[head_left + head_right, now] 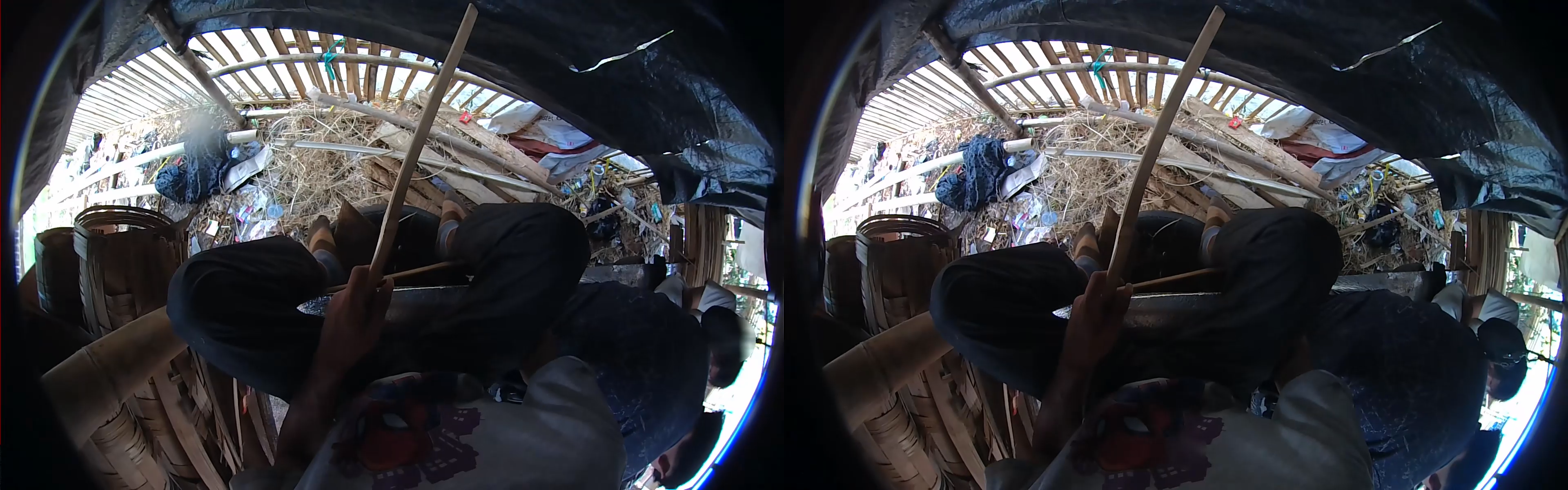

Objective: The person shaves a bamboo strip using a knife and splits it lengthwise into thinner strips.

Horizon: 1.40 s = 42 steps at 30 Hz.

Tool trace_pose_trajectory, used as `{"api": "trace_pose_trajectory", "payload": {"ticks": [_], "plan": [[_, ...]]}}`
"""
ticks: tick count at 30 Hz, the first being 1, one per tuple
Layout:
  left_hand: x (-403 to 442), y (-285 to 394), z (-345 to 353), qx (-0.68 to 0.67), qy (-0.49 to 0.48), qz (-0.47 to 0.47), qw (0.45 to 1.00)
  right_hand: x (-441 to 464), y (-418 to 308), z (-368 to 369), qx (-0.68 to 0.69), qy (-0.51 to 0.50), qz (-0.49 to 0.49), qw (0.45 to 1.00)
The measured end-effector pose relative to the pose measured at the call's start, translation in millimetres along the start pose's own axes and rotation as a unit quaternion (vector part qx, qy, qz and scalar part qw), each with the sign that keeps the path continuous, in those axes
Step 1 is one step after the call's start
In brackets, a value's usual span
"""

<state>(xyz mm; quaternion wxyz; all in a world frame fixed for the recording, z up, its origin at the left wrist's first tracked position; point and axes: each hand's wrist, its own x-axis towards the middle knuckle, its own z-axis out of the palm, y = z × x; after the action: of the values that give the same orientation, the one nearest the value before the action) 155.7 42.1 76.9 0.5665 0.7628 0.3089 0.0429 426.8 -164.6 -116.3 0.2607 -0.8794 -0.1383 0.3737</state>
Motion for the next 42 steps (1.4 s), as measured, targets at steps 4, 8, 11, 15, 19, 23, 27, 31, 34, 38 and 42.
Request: {"api": "trace_pose_trajectory", "payload": {"ticks": [4, 8, 11, 15, 19, 23, 27, 31, 34, 38, 42], "plan": [[1, -1, 0, -0.023, 0.003, 0.005, 1.0, 1, 8, -19, 0.023, 0.023, 0.006, 0.999], [-4, -8, -4, -0.028, 0.002, -0.006, 1.0, 4, 15, -47, 0.075, 0.062, 0.005, 0.995], [-13, -22, -6, -0.073, -0.007, 0.024, 0.997, 5, 12, -78, 0.12, 0.107, -0.01, 0.987], [-24, -16, -14, -0.205, -0.065, -0.088, 0.973, 4, -6, -131, 0.172, 0.172, -0.087, 0.966], [-37, -9, -15, -0.227, -0.05, -0.122, 0.965, -69, -116, -166, 0.175, 0.224, -0.17, 0.944], [-56, -16, -15, -0.193, -0.064, -0.112, 0.973, -113, -165, -174, 0.075, 0.225, -0.227, 0.945], [-68, -28, -14, -0.181, -0.048, -0.088, 0.978, -146, -205, -157, -0.063, 0.086, -0.315, 0.943], [-69, -41, -8, -0.103, -0.035, -0.072, 0.991, -152, -229, -128, -0.098, 0.047, -0.371, 0.922], [-63, -30, -7, -0.078, 0.001, -0.04, 0.996, -149, -246, -113, -0.107, 0.016, -0.452, 0.885], [-46, 0, -16, -0.056, 0.001, 0.025, 0.998, -139, -265, -103, -0.213, 0.024, -0.44, 0.872], [-30, 7, -20, 0.005, 0.021, 0.086, 0.996, -128, -261, -92, -0.033, -0.045, -0.354, 0.933]]}}
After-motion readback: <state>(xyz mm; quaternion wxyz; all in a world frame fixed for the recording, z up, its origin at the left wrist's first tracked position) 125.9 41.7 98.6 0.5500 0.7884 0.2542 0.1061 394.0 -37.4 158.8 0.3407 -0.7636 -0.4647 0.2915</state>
